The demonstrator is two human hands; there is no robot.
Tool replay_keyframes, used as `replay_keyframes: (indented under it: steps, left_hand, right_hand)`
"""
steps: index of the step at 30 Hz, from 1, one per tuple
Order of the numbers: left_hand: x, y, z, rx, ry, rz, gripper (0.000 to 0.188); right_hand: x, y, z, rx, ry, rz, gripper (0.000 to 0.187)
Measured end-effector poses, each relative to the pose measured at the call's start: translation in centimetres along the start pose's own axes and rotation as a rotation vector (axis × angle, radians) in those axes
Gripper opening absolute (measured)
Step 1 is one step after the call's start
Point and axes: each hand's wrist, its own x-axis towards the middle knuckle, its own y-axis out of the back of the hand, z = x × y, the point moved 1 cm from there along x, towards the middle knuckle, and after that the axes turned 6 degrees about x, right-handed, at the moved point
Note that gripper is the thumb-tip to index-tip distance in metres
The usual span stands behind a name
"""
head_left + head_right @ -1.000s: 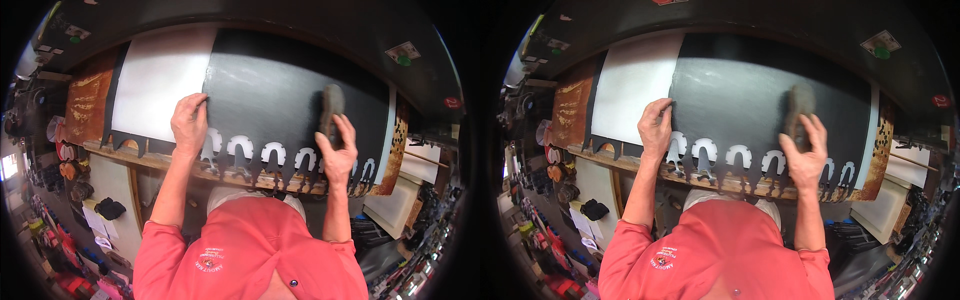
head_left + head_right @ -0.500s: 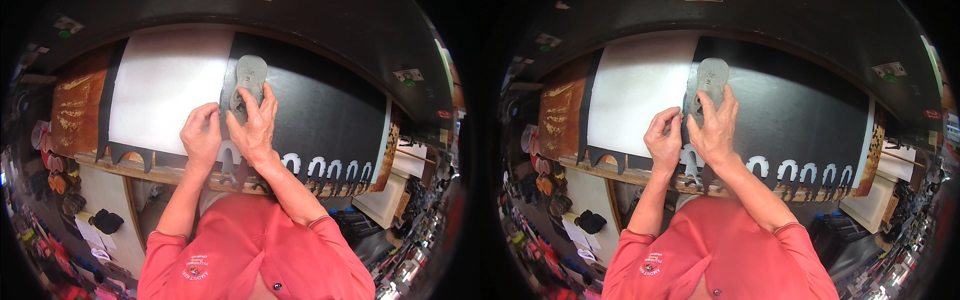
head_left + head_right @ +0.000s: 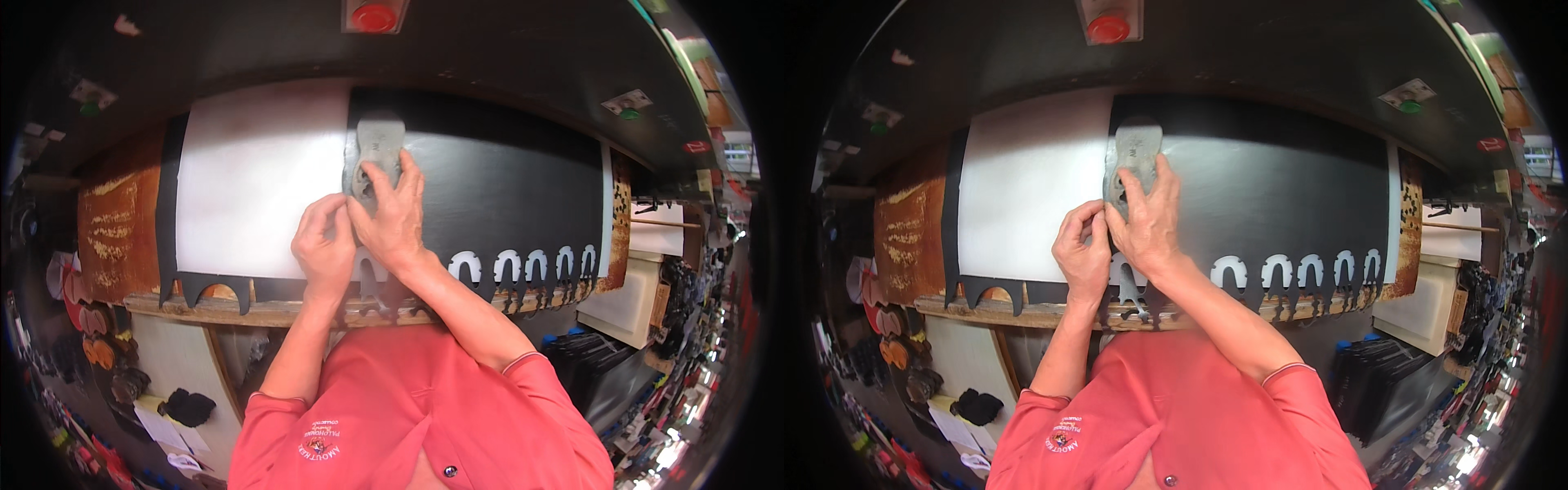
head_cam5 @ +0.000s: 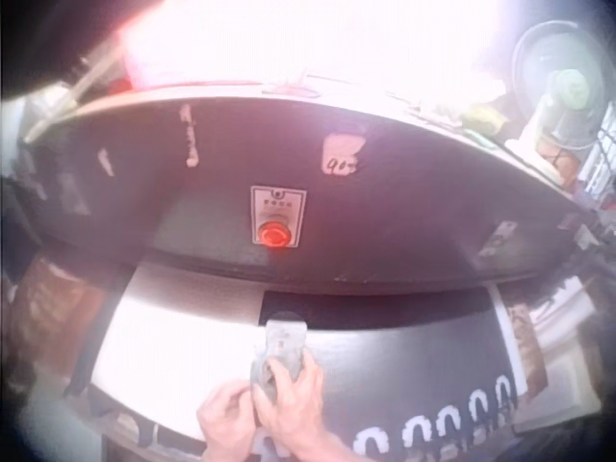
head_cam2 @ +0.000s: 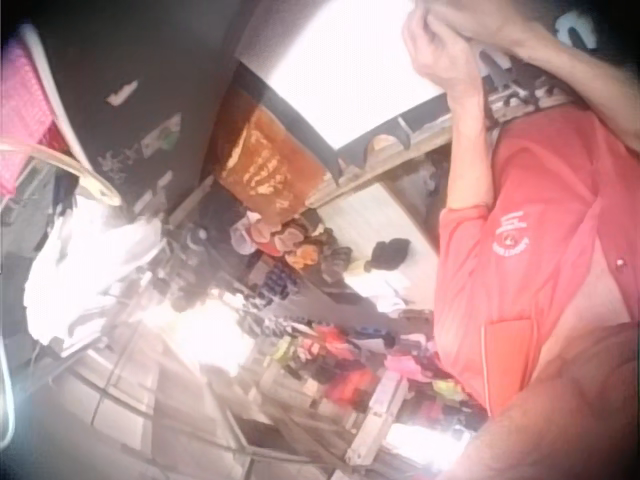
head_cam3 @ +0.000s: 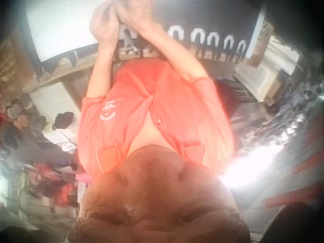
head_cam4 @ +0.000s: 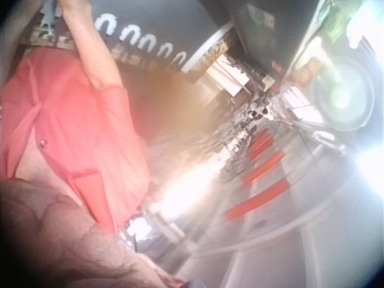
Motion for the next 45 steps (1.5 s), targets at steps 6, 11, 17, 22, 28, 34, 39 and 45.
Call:
replay_keyframes:
  steps: [6,11,17,22,28,34,39,45]
  left_hand:
    - [0.5,0.5,0.6,-0.003,-0.042,-0.009,0.014]
    - [-5.1,3.6,3.7,0.011,-0.182,-0.16,0.004]
    - [-10.4,1.1,3.4,0.23,-0.652,-0.287,0.023]
    - [-10.3,-0.1,4.0,0.309,-0.716,-0.2,0.027]
    - [-4.2,-3.0,6.4,0.356,-0.655,-0.086,0.03]
    - [-2.0,-4.3,6.2,0.398,-0.664,-0.07,0.033]
    - [-2.4,-4.1,6.4,0.438,-0.653,-0.115,0.028]
    - [-3.3,-4.3,6.3,0.427,-0.691,-0.1,0.025]
  right_hand:
    - [-0.2,0.5,0.6,0.096,0.044,-0.039,0.066]
    - [0.7,7.6,3.5,0.417,-0.014,-0.065,0.053]
    - [1.5,22.6,8.8,0.32,-0.014,0.587,0.012]
    - [5.3,31.6,12.0,0.21,0.086,0.703,0.023]
    - [2.7,31.2,13.4,0.256,-0.103,0.493,0.025]
    - [-2.7,23.9,12.7,-0.145,0.256,0.209,0.019]
    - [-2.8,24.1,13.2,-0.148,0.302,0.166,0.018]
    - [-3.0,23.9,13.3,-0.096,0.24,0.164,0.015]
